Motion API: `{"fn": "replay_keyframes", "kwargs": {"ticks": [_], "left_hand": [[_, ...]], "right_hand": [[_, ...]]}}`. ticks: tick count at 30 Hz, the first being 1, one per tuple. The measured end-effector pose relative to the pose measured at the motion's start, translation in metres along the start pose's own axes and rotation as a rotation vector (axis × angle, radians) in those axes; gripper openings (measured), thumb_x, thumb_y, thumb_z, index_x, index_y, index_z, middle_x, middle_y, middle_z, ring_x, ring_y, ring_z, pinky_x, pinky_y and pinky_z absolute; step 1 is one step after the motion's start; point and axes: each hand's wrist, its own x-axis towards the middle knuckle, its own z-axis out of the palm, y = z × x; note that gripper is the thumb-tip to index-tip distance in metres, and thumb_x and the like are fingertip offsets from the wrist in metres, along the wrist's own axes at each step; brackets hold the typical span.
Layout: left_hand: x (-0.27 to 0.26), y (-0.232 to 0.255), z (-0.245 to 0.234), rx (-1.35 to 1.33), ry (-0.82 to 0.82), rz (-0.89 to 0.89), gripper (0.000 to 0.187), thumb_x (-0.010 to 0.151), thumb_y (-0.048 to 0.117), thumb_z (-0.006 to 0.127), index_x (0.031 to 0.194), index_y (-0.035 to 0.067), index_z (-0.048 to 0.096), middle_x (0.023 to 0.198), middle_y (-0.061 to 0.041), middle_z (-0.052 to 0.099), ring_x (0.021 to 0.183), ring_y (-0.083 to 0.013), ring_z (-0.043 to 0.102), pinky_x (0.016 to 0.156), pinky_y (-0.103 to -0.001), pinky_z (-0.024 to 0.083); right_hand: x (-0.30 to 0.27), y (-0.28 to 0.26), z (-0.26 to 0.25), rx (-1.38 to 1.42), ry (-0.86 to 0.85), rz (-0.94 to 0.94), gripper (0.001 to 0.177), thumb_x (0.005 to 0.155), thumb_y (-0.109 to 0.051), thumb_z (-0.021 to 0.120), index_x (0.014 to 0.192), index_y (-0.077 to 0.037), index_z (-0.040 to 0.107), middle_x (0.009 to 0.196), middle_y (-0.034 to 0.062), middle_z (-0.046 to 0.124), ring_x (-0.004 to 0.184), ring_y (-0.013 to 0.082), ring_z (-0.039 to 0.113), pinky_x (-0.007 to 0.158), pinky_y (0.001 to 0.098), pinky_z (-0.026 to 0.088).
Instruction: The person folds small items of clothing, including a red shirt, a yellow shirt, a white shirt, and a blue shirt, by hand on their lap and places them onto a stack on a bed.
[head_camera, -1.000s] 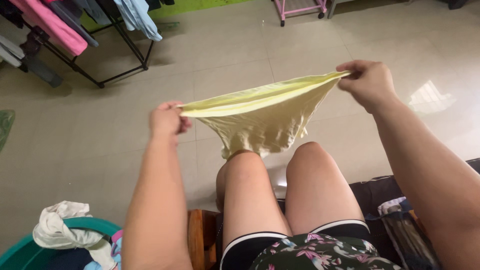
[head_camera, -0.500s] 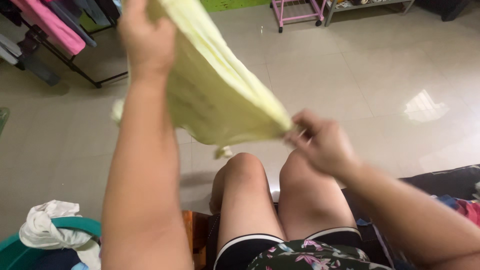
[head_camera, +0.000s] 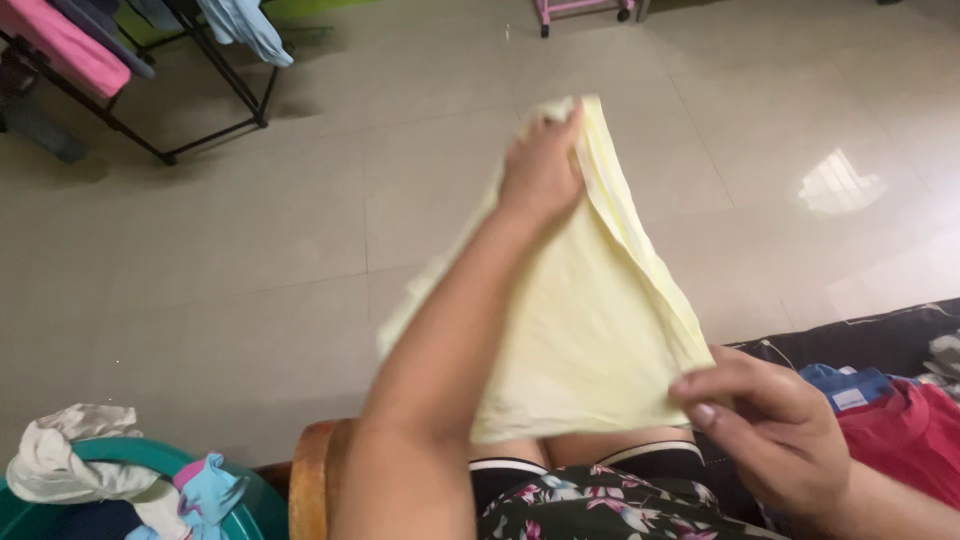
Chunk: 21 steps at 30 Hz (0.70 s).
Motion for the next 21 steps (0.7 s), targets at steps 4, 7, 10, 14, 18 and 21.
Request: {"fn": "replay_keyframes", "kwargs": {"ticks": [4,7,10,14,18,21], "left_hand": [[-0.037,0.017,0.053,-0.083,-0.249,-0.1,0.083,0.084,0.02,0.067,0.158,0.014,0.031,0.15,-0.016,0.051,0.142,-0.0302,0.045,0.114,-0.049,0.037],[-0.073,0.036,0.076,-0.095,-0.264,-0.02,0.083,0.084,0.022,0.069,0.156,0.01,0.03,0.151,-0.021,0.045,0.144,-0.0361,0.037,0.115,-0.053,0.031],[-0.109,0.059,0.068,-0.351,-0.373,-0.068,0.08,0.092,0.039,0.064,0.16,0.012,0.03,0.155,-0.023,0.044,0.145,-0.0373,0.04,0.119,-0.05,0.034],[-0.18,0.074,0.032,-0.473,-0.458,0.118,0.089,0.087,0.054,0.068,0.158,0.013,0.033,0.16,-0.022,0.04,0.145,-0.0389,0.038,0.119,-0.052,0.026],[-0.226,0.043,0.017,0.022,-0.257,0.201,0.092,0.051,0.023,0.081,0.138,0.009,0.054,0.151,-0.026,0.05,0.144,-0.0454,0.033,0.118,-0.063,0.026],[-0.249,-0.011,-0.002,0.117,-0.158,-0.12,0.027,0.067,0.006,0.066,0.094,0.005,0.068,0.107,-0.017,0.065,0.112,-0.038,0.057,0.1,-0.05,0.043]], "right_hand": [[-0.032,0.026,-0.028,-0.213,0.141,0.197,0.021,0.093,0.005,0.057,0.103,0.004,0.075,0.098,0.0113,0.071,0.085,0.0132,0.065,0.07,0.0259,0.05],[-0.053,0.042,-0.051,-0.45,0.25,0.244,0.021,0.098,0.002,0.062,0.11,0.002,0.08,0.087,0.0066,0.062,0.072,0.0087,0.048,0.061,0.0236,0.04],[-0.061,0.052,-0.069,-0.472,0.341,0.355,0.026,0.098,-0.001,0.061,0.118,0.0,0.079,0.079,0.0073,0.059,0.065,0.0084,0.048,0.055,0.024,0.038],[-0.052,0.046,-0.093,-0.606,0.591,0.679,0.03,0.105,-0.007,0.062,0.132,-0.007,0.075,0.096,0.0152,0.073,0.058,0.0192,0.049,0.043,0.0358,0.037],[-0.038,0.038,-0.109,-0.82,0.517,0.553,0.037,0.095,-0.007,0.066,0.133,-0.008,0.068,0.113,0.0131,0.07,0.085,0.0175,0.066,0.063,0.0349,0.056],[-0.039,0.052,-0.13,-1.181,0.29,0.412,0.041,0.089,-0.006,0.073,0.13,-0.003,0.069,0.11,0.0184,0.07,0.092,0.0214,0.07,0.075,0.035,0.06]]}}
